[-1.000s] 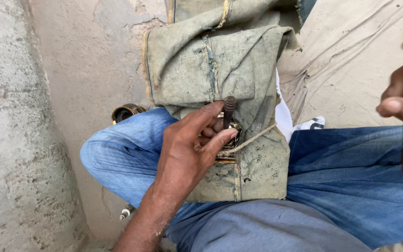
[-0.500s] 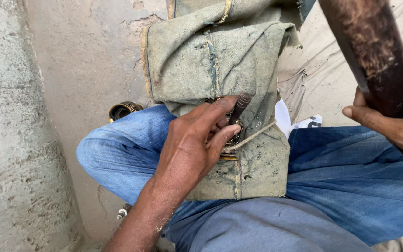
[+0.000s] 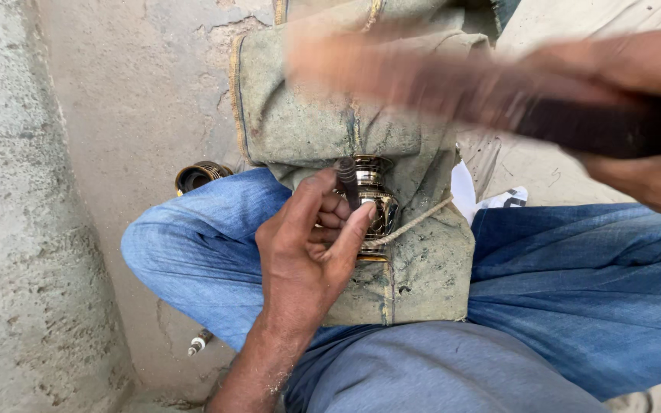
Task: The person uses a chisel and hammer to engrave a decorative pattern onto a small metal vessel. They repeatedly tap the chisel along the surface, rotating the vessel to continue the pattern around its circumference.
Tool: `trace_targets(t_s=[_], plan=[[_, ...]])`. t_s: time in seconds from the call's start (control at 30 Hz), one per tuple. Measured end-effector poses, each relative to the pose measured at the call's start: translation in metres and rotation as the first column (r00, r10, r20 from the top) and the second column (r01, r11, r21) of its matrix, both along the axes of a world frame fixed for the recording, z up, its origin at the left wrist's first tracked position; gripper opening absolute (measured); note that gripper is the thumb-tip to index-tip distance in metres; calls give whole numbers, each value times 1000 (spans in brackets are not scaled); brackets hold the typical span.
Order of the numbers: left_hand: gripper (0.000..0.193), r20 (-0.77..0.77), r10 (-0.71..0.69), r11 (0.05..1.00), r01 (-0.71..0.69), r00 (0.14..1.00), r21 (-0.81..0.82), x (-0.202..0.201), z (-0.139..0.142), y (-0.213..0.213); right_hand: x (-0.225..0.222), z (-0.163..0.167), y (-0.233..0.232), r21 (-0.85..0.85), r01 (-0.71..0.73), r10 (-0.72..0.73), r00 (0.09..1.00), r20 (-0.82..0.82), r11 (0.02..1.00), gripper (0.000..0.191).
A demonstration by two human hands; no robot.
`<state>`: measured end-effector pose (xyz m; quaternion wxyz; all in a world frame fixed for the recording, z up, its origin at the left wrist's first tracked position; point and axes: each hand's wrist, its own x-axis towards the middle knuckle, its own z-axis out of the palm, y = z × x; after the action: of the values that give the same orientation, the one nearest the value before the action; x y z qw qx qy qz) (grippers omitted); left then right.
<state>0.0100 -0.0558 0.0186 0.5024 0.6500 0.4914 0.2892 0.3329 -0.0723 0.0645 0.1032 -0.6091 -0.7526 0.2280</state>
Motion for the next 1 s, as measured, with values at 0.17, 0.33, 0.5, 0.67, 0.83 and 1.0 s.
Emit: trace_targets(t_s=[0.17, 0.33, 0.5, 0.67, 0.83, 1.0], plan=[[29, 20, 111, 994, -111, 994, -6, 3, -6, -5, -10, 3, 12, -16, 21, -20, 1000, 4, 1000, 44], [31, 44, 194, 981, -193, 980, -25, 8, -5, -12, -19, 8, 17, 154, -46, 55, 997, -55, 987, 45], [33, 44, 207, 978, -207, 977, 13, 9, -5, -14, -33, 19, 27, 270, -37, 72, 990, -119, 962, 46], [31, 7, 227, 972, -227, 974, 56, 12, -4, -17, -39, 35, 39, 50, -111, 106, 990, 96, 992, 51], [35, -45, 169, 985, -167, 984, 53, 12, -3, -12, -44, 34, 44, 39, -58, 60, 996, -62, 998, 57], [39, -17, 142, 990, -143, 990, -5, 13, 0, -7, -36, 23, 39, 56, -82, 83, 996, -14, 995, 55]])
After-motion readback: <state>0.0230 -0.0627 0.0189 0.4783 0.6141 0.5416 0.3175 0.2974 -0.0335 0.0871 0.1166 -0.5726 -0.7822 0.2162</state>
